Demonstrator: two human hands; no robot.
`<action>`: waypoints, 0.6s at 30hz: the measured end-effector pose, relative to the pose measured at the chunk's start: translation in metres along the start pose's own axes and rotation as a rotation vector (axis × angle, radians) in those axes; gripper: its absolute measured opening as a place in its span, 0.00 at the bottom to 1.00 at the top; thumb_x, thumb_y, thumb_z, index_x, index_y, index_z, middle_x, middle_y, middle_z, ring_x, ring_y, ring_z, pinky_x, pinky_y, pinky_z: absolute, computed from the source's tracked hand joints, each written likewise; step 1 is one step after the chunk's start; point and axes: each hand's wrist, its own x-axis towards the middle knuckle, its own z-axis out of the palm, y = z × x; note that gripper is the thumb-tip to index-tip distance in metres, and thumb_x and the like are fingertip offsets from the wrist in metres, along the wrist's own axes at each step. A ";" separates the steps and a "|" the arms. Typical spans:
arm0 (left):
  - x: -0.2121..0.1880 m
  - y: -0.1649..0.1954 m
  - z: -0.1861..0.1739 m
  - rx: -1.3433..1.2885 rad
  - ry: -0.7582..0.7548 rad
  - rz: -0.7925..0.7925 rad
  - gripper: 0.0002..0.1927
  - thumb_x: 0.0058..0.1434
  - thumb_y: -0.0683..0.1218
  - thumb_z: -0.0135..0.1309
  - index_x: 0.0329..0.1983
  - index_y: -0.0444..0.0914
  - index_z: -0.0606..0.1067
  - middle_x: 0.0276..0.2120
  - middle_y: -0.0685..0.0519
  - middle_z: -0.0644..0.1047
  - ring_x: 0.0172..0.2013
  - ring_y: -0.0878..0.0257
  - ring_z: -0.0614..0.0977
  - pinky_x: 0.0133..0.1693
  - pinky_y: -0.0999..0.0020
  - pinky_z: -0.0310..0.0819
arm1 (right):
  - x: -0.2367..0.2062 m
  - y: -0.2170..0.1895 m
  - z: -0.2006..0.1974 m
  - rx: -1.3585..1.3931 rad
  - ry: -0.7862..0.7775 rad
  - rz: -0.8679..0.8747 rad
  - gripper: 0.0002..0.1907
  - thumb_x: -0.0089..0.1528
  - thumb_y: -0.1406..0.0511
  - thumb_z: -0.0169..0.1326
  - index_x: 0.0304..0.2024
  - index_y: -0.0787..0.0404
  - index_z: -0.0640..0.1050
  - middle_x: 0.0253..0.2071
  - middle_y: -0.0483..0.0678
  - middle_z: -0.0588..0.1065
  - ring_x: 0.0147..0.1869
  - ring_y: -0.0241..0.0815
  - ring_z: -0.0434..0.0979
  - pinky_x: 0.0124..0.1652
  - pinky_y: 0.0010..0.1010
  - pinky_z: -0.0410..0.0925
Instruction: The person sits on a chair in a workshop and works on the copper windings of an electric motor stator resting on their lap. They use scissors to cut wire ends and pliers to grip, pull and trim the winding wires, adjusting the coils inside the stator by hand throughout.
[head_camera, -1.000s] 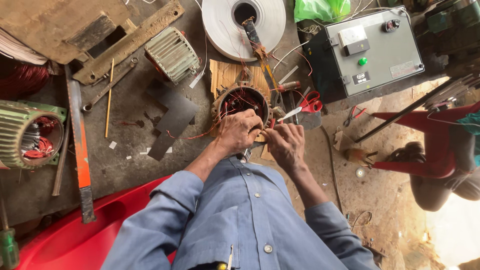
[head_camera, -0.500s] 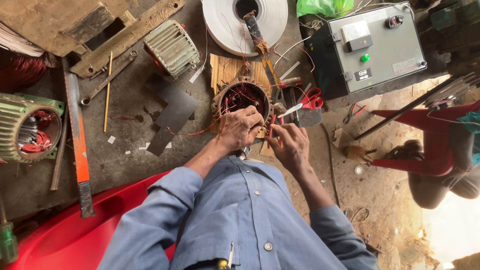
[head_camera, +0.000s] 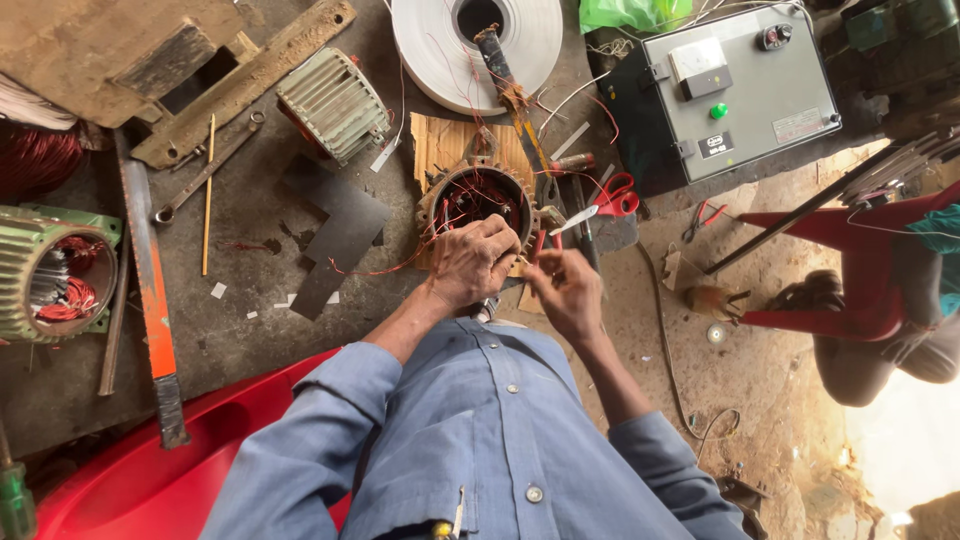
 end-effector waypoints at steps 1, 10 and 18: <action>0.000 0.000 0.000 -0.007 -0.007 -0.009 0.05 0.57 0.45 0.61 0.34 0.43 0.76 0.34 0.55 0.75 0.34 0.57 0.81 0.34 0.60 0.74 | 0.000 -0.007 -0.005 -0.153 0.014 -0.127 0.15 0.59 0.60 0.63 0.44 0.63 0.80 0.33 0.45 0.76 0.32 0.39 0.76 0.35 0.33 0.70; 0.002 0.001 0.002 -0.027 0.021 -0.080 0.02 0.59 0.45 0.58 0.35 0.43 0.78 0.36 0.54 0.77 0.35 0.54 0.83 0.34 0.59 0.75 | 0.010 0.003 0.003 -0.491 -0.030 0.093 0.28 0.51 0.57 0.68 0.50 0.58 0.75 0.43 0.57 0.73 0.43 0.59 0.79 0.41 0.45 0.72; 0.003 -0.001 0.000 -0.022 -0.012 -0.092 0.03 0.62 0.45 0.58 0.38 0.43 0.79 0.34 0.54 0.79 0.33 0.53 0.83 0.33 0.59 0.76 | 0.050 -0.017 0.015 -0.622 -0.315 0.447 0.32 0.54 0.61 0.63 0.58 0.58 0.66 0.48 0.66 0.69 0.37 0.65 0.80 0.38 0.51 0.74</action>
